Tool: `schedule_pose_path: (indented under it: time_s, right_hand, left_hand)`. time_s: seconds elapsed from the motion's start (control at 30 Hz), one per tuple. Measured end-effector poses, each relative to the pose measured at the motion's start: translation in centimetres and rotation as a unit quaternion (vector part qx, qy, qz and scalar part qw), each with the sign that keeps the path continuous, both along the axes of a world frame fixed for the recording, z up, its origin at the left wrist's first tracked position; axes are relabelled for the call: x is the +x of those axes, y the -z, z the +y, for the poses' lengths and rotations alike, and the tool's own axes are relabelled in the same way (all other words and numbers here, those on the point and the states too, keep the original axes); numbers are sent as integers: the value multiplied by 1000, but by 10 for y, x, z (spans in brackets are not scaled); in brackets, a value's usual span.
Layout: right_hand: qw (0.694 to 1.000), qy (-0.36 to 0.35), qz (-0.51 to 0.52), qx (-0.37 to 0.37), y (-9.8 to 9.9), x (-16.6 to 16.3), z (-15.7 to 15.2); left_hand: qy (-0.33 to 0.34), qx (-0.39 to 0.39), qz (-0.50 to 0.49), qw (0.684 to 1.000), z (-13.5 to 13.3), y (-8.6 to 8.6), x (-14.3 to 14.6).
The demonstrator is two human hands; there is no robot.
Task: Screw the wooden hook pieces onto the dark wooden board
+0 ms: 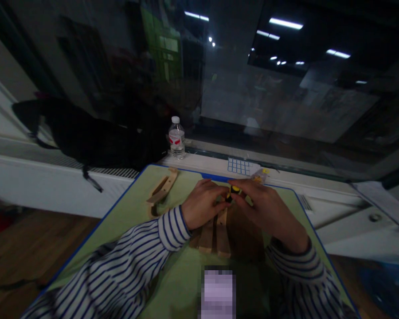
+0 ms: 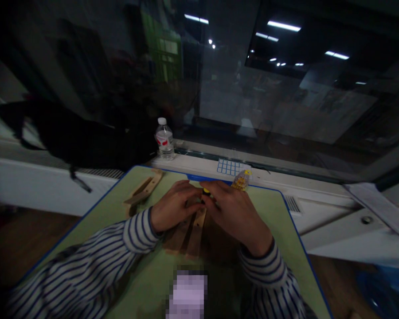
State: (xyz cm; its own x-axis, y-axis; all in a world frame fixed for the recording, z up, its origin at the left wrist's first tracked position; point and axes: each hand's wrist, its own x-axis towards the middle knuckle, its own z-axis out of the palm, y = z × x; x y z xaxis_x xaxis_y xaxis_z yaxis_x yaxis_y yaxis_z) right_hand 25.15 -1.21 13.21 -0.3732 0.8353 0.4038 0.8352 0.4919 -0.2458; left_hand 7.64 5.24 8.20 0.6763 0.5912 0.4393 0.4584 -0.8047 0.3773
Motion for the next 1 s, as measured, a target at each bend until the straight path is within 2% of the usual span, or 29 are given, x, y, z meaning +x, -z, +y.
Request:
schedule_pose_path:
  time_s: [0.37, 0.83, 1.0]
  right_hand:
    - [1000, 19, 0, -18, 2, 1, 0]
    - [998, 52, -20, 15, 5, 0, 0]
    - [998, 57, -23, 10, 4, 0, -1]
  left_hand:
    - [-1, -10, -1, 1000, -2, 2, 1]
    - [5, 5, 19, 1000, -3, -2, 1]
    - [7, -12, 12, 1000, -2, -1, 0]
